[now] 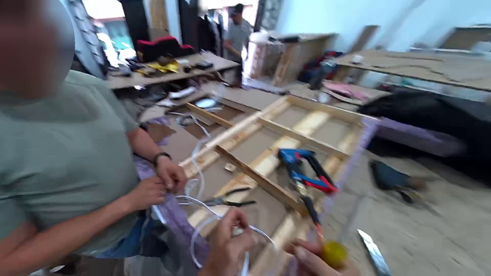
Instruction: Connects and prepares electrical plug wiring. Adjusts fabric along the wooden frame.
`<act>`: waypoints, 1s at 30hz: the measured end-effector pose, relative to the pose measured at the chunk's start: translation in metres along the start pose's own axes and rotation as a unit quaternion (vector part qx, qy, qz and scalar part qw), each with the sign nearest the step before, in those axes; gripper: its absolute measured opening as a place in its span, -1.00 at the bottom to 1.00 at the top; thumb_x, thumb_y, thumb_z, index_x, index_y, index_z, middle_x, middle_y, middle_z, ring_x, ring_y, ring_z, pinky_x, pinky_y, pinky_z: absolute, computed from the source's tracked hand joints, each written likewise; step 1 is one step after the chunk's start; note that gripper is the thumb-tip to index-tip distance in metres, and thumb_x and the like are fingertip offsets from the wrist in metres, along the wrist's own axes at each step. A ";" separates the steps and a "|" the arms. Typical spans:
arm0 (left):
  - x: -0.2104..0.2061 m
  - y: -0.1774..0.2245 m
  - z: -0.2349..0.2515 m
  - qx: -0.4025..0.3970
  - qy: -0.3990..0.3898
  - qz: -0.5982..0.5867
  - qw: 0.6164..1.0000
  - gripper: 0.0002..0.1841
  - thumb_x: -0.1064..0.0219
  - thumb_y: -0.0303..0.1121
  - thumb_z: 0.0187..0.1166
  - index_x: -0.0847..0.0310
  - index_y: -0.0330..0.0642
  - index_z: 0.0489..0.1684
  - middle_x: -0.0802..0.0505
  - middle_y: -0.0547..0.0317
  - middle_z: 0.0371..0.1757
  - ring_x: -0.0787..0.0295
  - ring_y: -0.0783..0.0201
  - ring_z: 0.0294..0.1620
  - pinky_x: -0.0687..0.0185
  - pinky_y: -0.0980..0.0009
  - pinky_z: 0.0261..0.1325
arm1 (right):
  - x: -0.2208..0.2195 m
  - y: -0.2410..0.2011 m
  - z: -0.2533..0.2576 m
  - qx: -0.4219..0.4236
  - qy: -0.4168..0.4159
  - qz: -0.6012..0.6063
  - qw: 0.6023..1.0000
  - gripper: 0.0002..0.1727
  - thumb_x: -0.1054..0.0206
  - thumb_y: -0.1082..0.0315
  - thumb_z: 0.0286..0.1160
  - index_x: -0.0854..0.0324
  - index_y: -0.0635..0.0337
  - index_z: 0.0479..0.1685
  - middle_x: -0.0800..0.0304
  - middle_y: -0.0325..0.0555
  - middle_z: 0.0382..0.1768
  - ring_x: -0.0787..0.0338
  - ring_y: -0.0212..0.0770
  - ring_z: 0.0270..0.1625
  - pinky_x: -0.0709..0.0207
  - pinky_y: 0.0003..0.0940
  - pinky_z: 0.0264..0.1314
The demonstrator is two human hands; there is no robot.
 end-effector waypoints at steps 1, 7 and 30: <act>-0.005 0.011 -0.005 -0.051 -0.005 0.067 0.996 -0.84 -0.40 -0.36 0.38 -0.61 -0.20 -0.20 -0.69 0.36 -0.44 -0.51 0.57 -0.58 -0.46 0.59 -0.51 | 0.000 0.001 -0.004 0.008 0.007 0.007 1.000 -0.84 -0.33 0.56 0.48 -0.79 0.13 -0.19 -0.96 -0.18 -0.27 -0.64 -0.53 -0.62 -0.49 -0.62 -0.62; -0.031 0.049 -0.021 -0.290 -0.038 0.209 0.933 -0.82 -0.54 -0.42 0.48 -0.84 -0.16 -0.01 -0.82 0.17 -0.09 -0.74 0.45 -0.04 -0.72 0.57 0.03 | -0.016 -0.008 -0.016 0.047 -0.011 0.095 0.994 -0.83 -0.49 0.56 0.34 -0.85 0.06 -0.22 -0.94 -0.18 -0.32 -0.64 -0.56 -0.62 -0.50 -0.64 -0.62; -0.019 0.064 -0.039 -0.305 -0.067 0.093 0.946 -0.85 -0.40 -0.31 0.65 -0.84 -0.14 -0.05 -0.80 0.24 0.00 -0.71 0.55 -0.01 -0.67 0.68 -0.02 | -0.046 -0.030 -0.039 0.085 -0.096 0.050 0.991 -0.86 -0.54 0.55 0.33 -0.87 0.12 -0.21 -0.96 -0.24 -0.24 -0.72 -0.55 -0.55 -0.61 -0.60 -0.57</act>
Point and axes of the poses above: each hand's wrist, its own z-axis towards the middle knuckle, its own x-axis out of the back of the hand, y = z × x, the point moved 4 cm from there along z, towards the middle knuckle
